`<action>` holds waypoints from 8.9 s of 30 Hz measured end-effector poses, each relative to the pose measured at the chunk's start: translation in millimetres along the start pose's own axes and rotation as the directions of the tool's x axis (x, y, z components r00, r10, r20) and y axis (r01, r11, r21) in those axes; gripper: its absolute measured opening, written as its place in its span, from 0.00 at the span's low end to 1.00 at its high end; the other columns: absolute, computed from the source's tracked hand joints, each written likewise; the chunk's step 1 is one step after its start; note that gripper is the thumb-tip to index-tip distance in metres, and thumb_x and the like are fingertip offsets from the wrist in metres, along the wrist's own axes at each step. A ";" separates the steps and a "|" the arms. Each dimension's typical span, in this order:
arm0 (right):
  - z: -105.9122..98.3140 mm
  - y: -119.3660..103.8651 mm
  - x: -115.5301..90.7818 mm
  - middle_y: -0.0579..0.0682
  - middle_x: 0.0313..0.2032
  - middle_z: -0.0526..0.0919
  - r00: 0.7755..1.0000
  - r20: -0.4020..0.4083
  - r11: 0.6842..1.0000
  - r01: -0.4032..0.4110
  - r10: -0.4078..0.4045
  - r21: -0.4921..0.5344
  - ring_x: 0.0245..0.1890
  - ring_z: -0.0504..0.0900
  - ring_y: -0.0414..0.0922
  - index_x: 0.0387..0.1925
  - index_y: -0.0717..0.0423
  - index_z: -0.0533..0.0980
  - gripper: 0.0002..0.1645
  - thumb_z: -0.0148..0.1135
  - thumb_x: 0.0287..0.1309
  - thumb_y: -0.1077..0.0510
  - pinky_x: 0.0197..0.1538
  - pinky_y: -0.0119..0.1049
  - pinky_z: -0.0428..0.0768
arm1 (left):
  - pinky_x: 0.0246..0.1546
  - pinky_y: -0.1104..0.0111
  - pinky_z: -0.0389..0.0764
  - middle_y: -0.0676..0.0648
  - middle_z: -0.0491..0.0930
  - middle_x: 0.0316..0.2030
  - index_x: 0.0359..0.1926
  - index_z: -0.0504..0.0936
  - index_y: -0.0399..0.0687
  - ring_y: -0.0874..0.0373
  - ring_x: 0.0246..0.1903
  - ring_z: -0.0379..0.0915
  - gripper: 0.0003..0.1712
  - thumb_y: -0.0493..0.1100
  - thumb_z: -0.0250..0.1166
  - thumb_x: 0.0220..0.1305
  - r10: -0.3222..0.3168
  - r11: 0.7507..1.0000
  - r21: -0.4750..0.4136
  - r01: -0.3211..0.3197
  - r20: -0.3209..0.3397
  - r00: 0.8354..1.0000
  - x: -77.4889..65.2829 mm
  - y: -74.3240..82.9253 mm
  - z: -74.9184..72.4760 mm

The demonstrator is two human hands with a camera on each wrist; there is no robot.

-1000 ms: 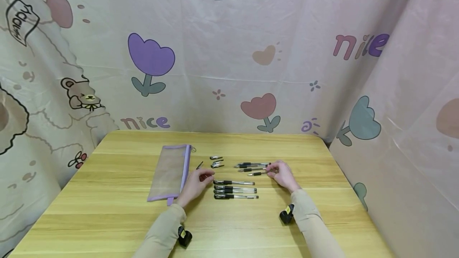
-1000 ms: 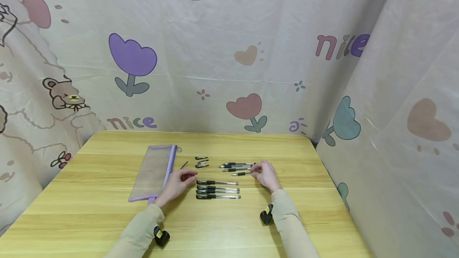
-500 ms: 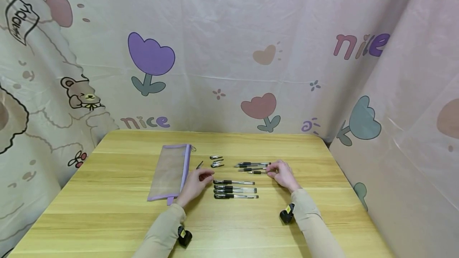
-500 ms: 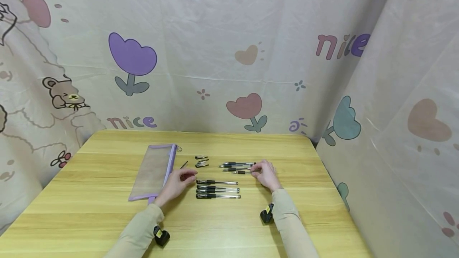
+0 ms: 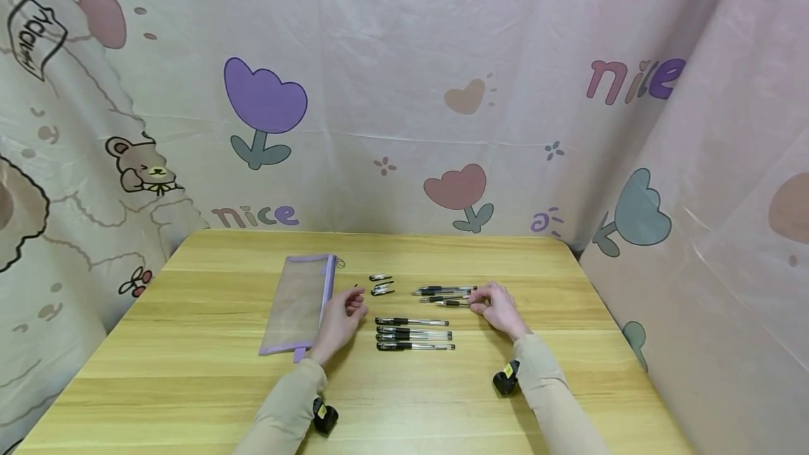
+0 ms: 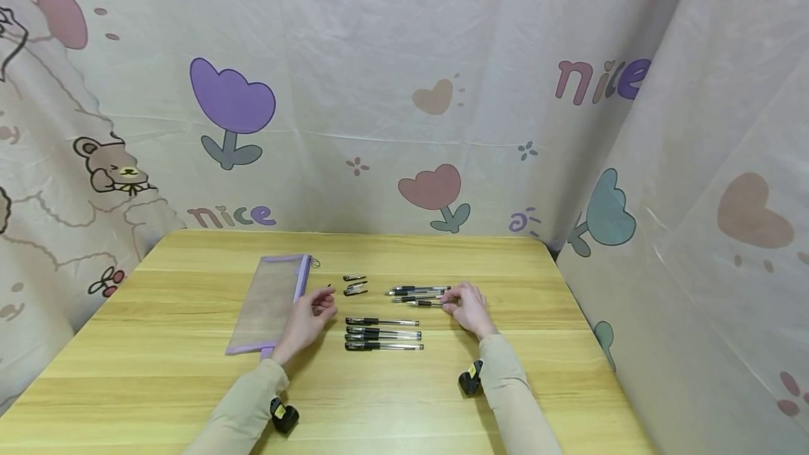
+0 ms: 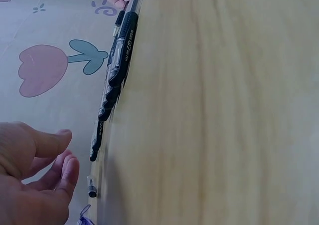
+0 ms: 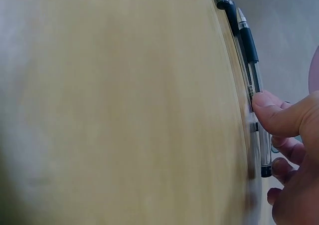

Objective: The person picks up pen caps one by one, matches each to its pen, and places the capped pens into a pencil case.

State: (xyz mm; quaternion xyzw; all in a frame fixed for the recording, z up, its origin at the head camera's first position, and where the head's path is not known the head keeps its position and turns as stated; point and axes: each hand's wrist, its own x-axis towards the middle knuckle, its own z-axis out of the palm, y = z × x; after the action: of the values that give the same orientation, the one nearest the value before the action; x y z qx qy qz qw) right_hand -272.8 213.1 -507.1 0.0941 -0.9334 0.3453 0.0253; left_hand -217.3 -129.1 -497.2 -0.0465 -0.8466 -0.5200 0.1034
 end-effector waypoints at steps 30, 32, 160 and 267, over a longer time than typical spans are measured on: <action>2.5 -7.6 -9.4 0.56 0.45 0.82 1.000 -0.007 0.996 0.023 -0.022 0.081 0.50 0.78 0.55 0.38 0.56 0.85 0.08 0.68 0.56 0.66 0.61 0.59 0.70 | 0.58 0.47 0.76 0.30 0.79 0.51 0.56 0.77 0.28 0.37 0.52 0.76 0.23 0.31 0.68 0.59 -0.071 0.954 0.284 0.096 -0.096 0.993 24.2 -7.3 -7.3; 2.3 -8.4 -9.2 0.55 0.45 0.83 1.000 -0.004 0.997 0.019 -0.019 0.081 0.49 0.78 0.53 0.39 0.56 0.85 0.08 0.68 0.57 0.66 0.59 0.55 0.73 | 0.57 0.47 0.77 0.30 0.79 0.50 0.55 0.77 0.29 0.37 0.51 0.76 0.23 0.31 0.68 0.58 -0.077 0.951 0.292 0.101 -0.092 0.993 25.3 -7.4 -7.0; 9.0 -54.0 -13.4 0.55 0.39 0.85 0.993 0.047 0.945 0.091 -0.111 0.314 0.33 0.75 0.39 0.45 0.60 0.83 0.10 0.64 0.62 0.65 0.37 0.27 0.75 | 0.39 0.68 0.78 0.39 0.82 0.30 0.46 0.81 0.36 0.57 0.31 0.76 0.08 0.31 0.56 0.72 0.206 0.969 0.110 -0.223 0.145 0.968 10.1 12.7 13.1; 31.9 -80.3 -17.5 0.60 0.42 0.86 0.988 0.051 0.908 0.115 -0.148 0.402 0.40 0.82 0.44 0.44 0.61 0.82 0.09 0.62 0.62 0.68 0.46 0.27 0.79 | 0.35 0.74 0.78 0.38 0.85 0.33 0.46 0.86 0.40 0.61 0.30 0.76 0.09 0.33 0.62 0.69 0.156 0.988 -0.043 -0.152 0.126 0.980 1.2 18.6 19.1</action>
State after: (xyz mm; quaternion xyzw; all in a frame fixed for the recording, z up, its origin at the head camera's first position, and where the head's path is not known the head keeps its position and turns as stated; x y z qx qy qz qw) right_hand -239.6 135.4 -481.9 0.1738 -0.8355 0.5212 -0.0088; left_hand -217.4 -103.7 -489.2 -0.1470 -0.8368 -0.5202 0.0875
